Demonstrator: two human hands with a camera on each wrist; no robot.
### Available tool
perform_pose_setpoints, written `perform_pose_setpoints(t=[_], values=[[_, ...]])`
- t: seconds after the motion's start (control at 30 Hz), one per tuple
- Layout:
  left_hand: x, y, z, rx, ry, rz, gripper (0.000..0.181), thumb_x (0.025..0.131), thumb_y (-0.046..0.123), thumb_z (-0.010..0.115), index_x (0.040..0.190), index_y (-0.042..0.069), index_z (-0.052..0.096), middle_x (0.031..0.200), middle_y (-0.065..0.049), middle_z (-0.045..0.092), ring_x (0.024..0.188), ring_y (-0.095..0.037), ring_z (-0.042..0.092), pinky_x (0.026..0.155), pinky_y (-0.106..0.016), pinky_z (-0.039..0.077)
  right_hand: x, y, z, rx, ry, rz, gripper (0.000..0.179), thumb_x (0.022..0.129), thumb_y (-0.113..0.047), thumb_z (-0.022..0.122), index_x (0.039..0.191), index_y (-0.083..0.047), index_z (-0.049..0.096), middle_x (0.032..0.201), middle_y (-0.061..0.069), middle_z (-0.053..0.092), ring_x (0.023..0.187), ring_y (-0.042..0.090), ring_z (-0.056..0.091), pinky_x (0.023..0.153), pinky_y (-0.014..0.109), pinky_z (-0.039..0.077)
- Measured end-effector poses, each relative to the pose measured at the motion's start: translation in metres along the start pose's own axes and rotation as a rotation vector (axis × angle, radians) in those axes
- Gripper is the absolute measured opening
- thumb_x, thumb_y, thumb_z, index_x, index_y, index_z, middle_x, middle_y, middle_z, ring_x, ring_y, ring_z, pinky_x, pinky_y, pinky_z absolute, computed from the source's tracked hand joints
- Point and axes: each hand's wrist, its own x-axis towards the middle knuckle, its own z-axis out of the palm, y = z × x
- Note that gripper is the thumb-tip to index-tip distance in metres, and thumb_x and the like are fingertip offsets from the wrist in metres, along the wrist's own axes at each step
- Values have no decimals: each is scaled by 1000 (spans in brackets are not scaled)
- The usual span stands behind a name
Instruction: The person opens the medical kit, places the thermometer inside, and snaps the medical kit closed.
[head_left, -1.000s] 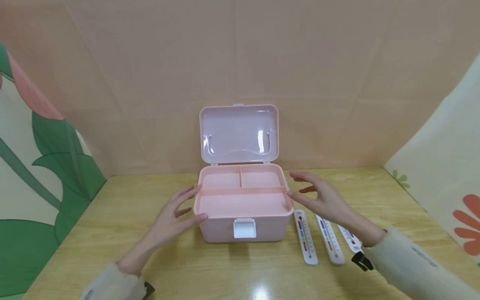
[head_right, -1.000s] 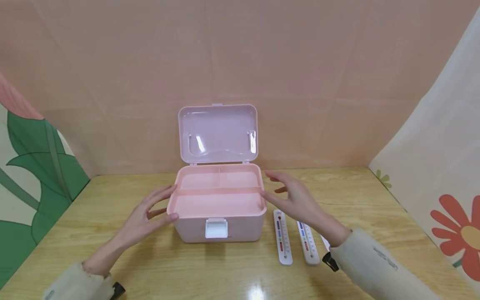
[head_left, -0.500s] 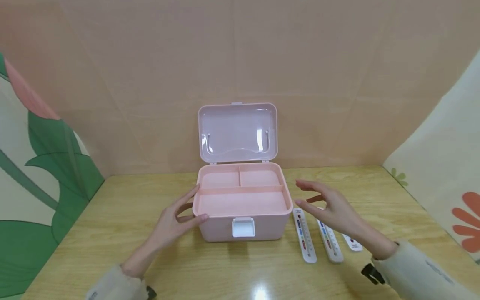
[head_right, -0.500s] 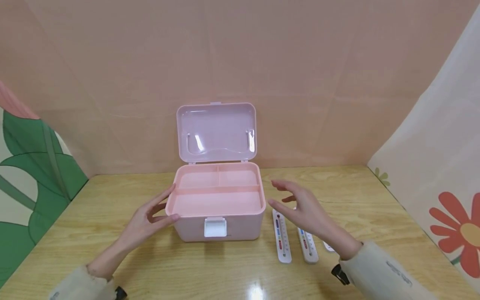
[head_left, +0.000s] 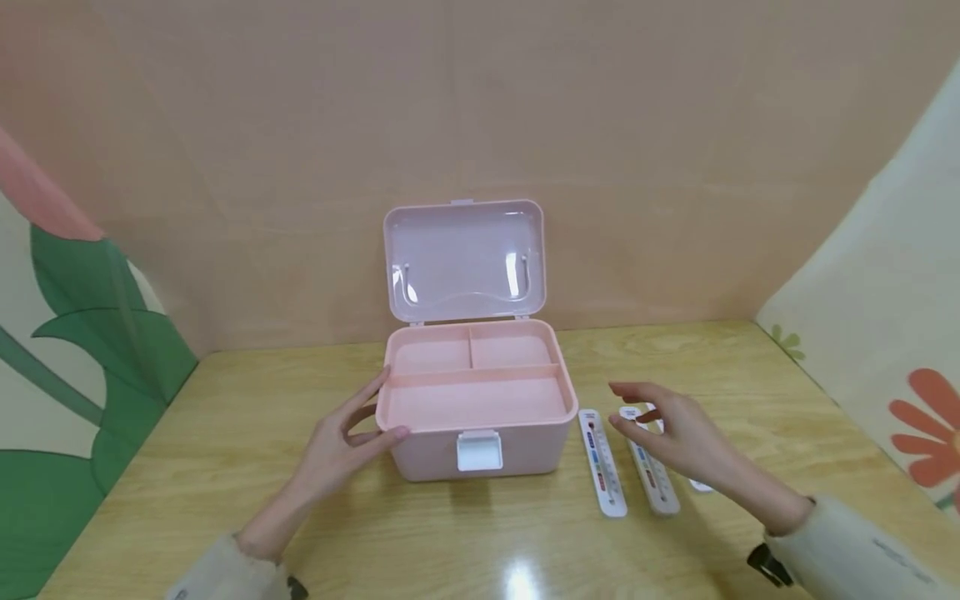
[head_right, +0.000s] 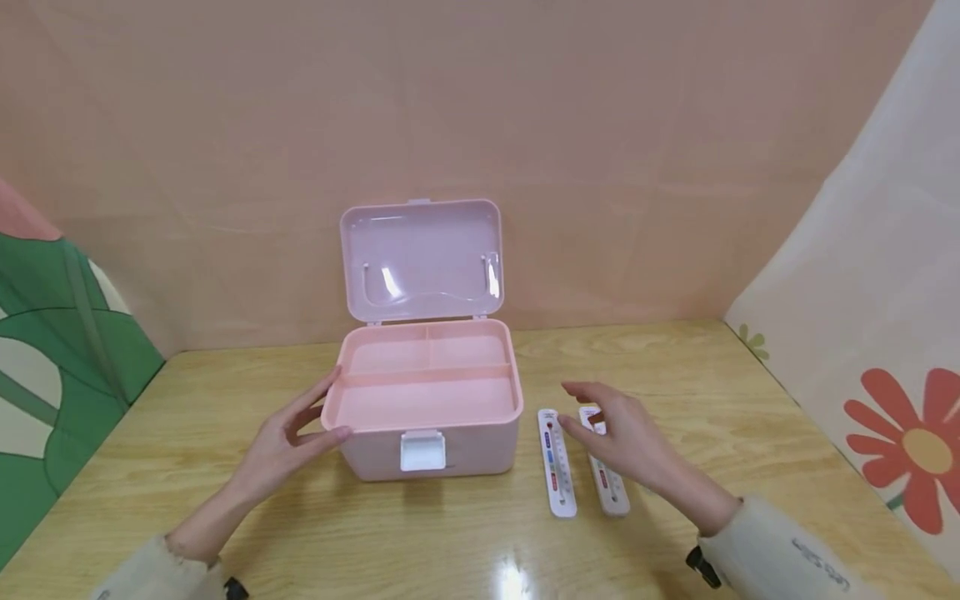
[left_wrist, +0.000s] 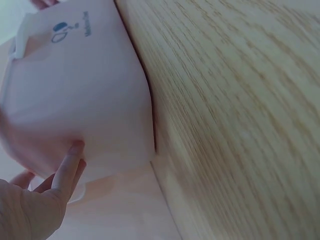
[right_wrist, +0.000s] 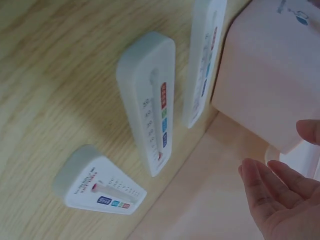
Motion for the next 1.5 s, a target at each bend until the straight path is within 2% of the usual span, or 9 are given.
perform_pose_setpoints(t=[0.07,0.2,0.33,0.43,0.63,0.97,1.13,1.33,1.5], values=[[0,0,-1,0,0,-5,76,83,14,75,148,22,37,156,-9,28,130,-40,45,90,-29,56,-2,1,0,-13,-15,18,43,90,-18,67,126,4,57,117,23,65,83,26,69,67,35,61],[0,-1,-1,6,2,-5,76,83,15,75,149,22,36,157,-7,28,130,-39,45,90,-29,56,-7,6,4,-48,-13,-11,42,86,-12,70,122,6,59,113,22,67,79,21,68,66,33,61],[1,-3,-1,7,0,4,76,84,15,75,149,21,36,157,-6,28,131,-40,44,90,-29,56,-12,12,7,-77,-4,-31,41,84,-9,72,120,7,60,113,21,67,79,24,67,65,30,60],[1,-3,-1,2,-3,9,76,84,15,75,149,21,35,157,-7,28,131,-41,44,89,-29,56,-16,16,7,-81,-8,-11,41,84,-9,72,120,7,60,113,22,66,81,28,67,65,31,60],[1,-5,-1,-24,-4,10,76,84,13,74,149,23,36,157,-7,28,130,-42,44,88,-29,56,-22,22,8,-87,-31,41,42,83,-13,73,118,7,61,111,25,66,75,24,67,61,30,60],[2,-7,-1,-34,-10,27,76,84,12,74,149,23,36,157,-5,27,130,-41,44,89,-29,56,-32,29,10,-131,-85,103,53,78,-22,78,119,7,60,111,27,64,78,24,67,60,29,59],[3,-7,-2,-30,-8,45,76,84,11,74,148,23,37,157,-1,28,131,-39,44,90,-29,55,-35,32,11,-157,-99,109,66,73,-25,82,123,9,56,109,29,64,87,33,66,64,37,59],[3,-8,-2,-11,-7,46,75,84,13,74,148,25,37,157,-3,28,131,-38,43,92,-29,55,-43,31,14,-223,-110,119,78,68,-31,85,125,11,54,113,31,62,99,42,62,82,56,55],[3,-8,-3,-6,-8,45,75,84,13,74,148,25,37,157,-4,28,131,-39,43,91,-29,55,-46,33,18,-248,-127,163,86,66,-34,85,129,12,49,106,24,62,88,30,64,75,50,57]])
